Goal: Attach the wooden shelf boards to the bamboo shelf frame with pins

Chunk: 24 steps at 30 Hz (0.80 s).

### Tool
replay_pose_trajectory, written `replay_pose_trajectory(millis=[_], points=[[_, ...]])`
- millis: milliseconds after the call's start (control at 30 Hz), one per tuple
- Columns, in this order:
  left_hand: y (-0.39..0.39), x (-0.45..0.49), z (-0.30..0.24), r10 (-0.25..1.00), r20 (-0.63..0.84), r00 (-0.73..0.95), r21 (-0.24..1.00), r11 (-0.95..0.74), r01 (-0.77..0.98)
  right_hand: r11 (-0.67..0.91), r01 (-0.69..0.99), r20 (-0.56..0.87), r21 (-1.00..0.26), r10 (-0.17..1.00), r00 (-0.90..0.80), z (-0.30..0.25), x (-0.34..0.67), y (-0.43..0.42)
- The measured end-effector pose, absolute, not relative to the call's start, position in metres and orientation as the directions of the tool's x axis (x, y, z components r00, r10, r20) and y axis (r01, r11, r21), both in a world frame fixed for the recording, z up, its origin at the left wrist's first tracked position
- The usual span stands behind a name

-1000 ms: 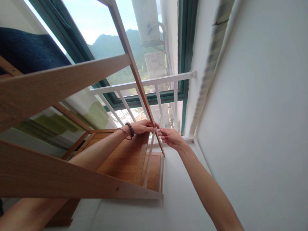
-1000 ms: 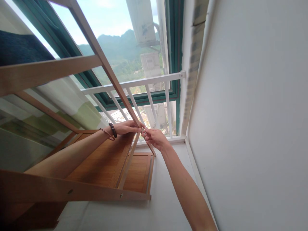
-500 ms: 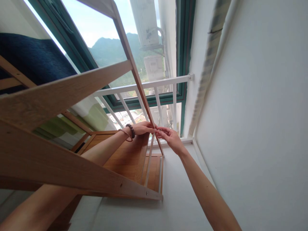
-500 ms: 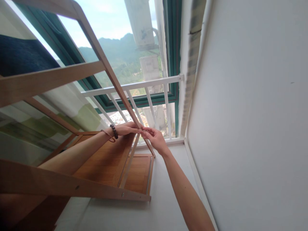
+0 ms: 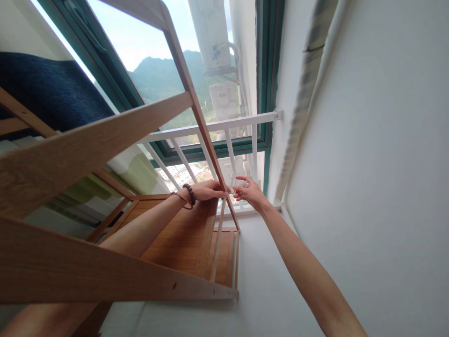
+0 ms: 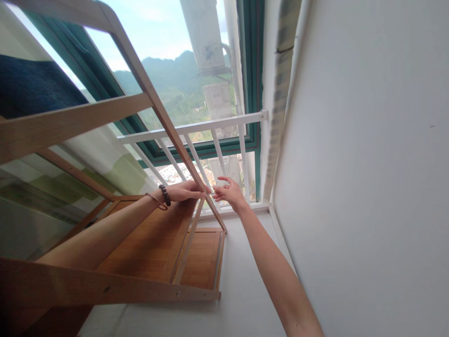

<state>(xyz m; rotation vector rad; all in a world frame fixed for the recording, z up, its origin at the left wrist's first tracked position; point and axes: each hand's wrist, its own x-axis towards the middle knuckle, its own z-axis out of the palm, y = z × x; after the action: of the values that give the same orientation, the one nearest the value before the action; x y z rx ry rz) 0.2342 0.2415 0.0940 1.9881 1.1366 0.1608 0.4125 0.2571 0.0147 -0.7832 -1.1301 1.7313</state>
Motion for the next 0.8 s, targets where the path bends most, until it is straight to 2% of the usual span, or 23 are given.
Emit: replay_pose_trajectory(millis=[100, 200, 400, 567, 700, 800], points=[[0.244, 0.233, 0.095, 0.739, -0.295, 0.605, 0.721, -0.244, 0.648, -0.346, -0.398, -0.162, -0.85, 0.889, -0.429, 0.005, 0.409, 0.26], [0.246, 0.232, 0.094, 0.738, -0.3, 0.604, 0.748, -0.211, 0.629, -0.41, -0.421, -0.227, -0.809, 0.879, -0.418, -0.004, 0.408, 0.257], [0.245, 0.233, 0.09, 0.74, -0.277, 0.614, 0.795, -0.183, 0.579, -0.396, -0.522, -0.15, -0.755, 0.88, -0.451, -0.01, 0.415, 0.241], [0.245, 0.234, 0.091, 0.731, -0.281, 0.622, 0.784, -0.199, 0.588, -0.268, -0.439, -0.084, -0.858, 0.915, -0.394, -0.011, 0.417, 0.234], [0.244, 0.234, 0.092, 0.752, -0.289, 0.593, 0.748, -0.209, 0.63, -0.083, -0.245, 0.007, -0.966, 0.939, -0.344, -0.013, 0.416, 0.232], [0.245, 0.233, 0.092, 0.748, -0.286, 0.599, 0.743, -0.222, 0.632, 0.047, -0.089, 0.076, -0.995, 0.928, -0.366, -0.01, 0.419, 0.227]])
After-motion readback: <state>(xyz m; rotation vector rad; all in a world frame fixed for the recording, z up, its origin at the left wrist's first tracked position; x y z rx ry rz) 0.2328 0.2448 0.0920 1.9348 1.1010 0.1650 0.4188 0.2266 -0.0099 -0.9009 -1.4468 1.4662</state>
